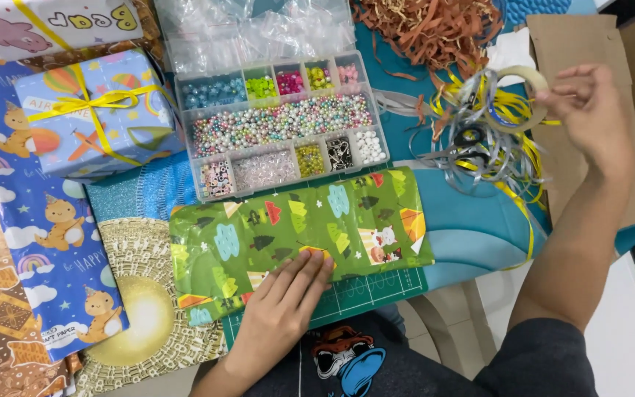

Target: Wrapping a small cardboard box with green patterned wrapping paper using tape and scissors.

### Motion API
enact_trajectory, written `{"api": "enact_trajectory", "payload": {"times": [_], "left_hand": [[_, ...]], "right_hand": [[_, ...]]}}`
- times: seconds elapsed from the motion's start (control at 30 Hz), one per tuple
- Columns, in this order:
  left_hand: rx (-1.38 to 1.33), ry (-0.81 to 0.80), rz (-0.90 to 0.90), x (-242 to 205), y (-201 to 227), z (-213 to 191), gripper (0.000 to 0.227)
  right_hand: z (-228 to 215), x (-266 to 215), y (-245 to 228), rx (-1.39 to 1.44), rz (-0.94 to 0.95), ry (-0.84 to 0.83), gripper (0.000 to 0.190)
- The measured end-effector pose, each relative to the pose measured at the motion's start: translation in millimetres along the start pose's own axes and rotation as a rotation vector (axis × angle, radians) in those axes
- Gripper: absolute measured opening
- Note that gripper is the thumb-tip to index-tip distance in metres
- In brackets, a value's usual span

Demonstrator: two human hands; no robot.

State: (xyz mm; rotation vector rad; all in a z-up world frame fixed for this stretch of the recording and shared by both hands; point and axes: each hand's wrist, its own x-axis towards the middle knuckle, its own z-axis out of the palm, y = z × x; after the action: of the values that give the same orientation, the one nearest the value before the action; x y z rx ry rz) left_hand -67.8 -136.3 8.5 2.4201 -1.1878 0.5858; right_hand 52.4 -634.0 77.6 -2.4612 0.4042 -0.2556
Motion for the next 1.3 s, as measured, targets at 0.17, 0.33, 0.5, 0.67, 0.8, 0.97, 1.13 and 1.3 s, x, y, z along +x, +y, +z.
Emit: {"api": "enact_trajectory", "payload": {"times": [0.17, 0.33, 0.5, 0.67, 0.8, 0.97, 1.13, 1.3], "left_hand": [[0.016, -0.014, -0.005, -1, 2, 1, 0.042], [-0.009, -0.003, -0.009, 3, 2, -3, 0.033], [-0.099, 0.061, -0.176, 3, 5, -2, 0.039], [-0.187, 0.073, -0.282, -1, 6, 3, 0.048], [-0.282, 0.056, -0.296, 1, 4, -1, 0.052], [-0.453, -0.037, -0.421, -8, -1, 2, 0.079], [-0.320, 0.002, -0.402, 2, -1, 0, 0.123], [-0.270, 0.096, -0.234, 6, -6, 10, 0.103]], "right_hand": [[-36, -14, 5, 0.070, -0.156, 0.019, 0.019], [-44, -40, -30, 0.036, -0.305, 0.085, 0.028], [-1, -116, -107, 0.256, -0.427, 0.203, 0.040], [109, -200, -134, 0.827, -0.522, -0.036, 0.068], [157, -230, -150, 0.804, -0.602, -0.205, 0.070], [175, -246, -135, 0.694, -0.642, -0.229, 0.050], [176, -247, -126, 0.837, -0.708, -0.288, 0.052], [163, -249, -139, 0.566, -0.641, -0.263, 0.006]]}}
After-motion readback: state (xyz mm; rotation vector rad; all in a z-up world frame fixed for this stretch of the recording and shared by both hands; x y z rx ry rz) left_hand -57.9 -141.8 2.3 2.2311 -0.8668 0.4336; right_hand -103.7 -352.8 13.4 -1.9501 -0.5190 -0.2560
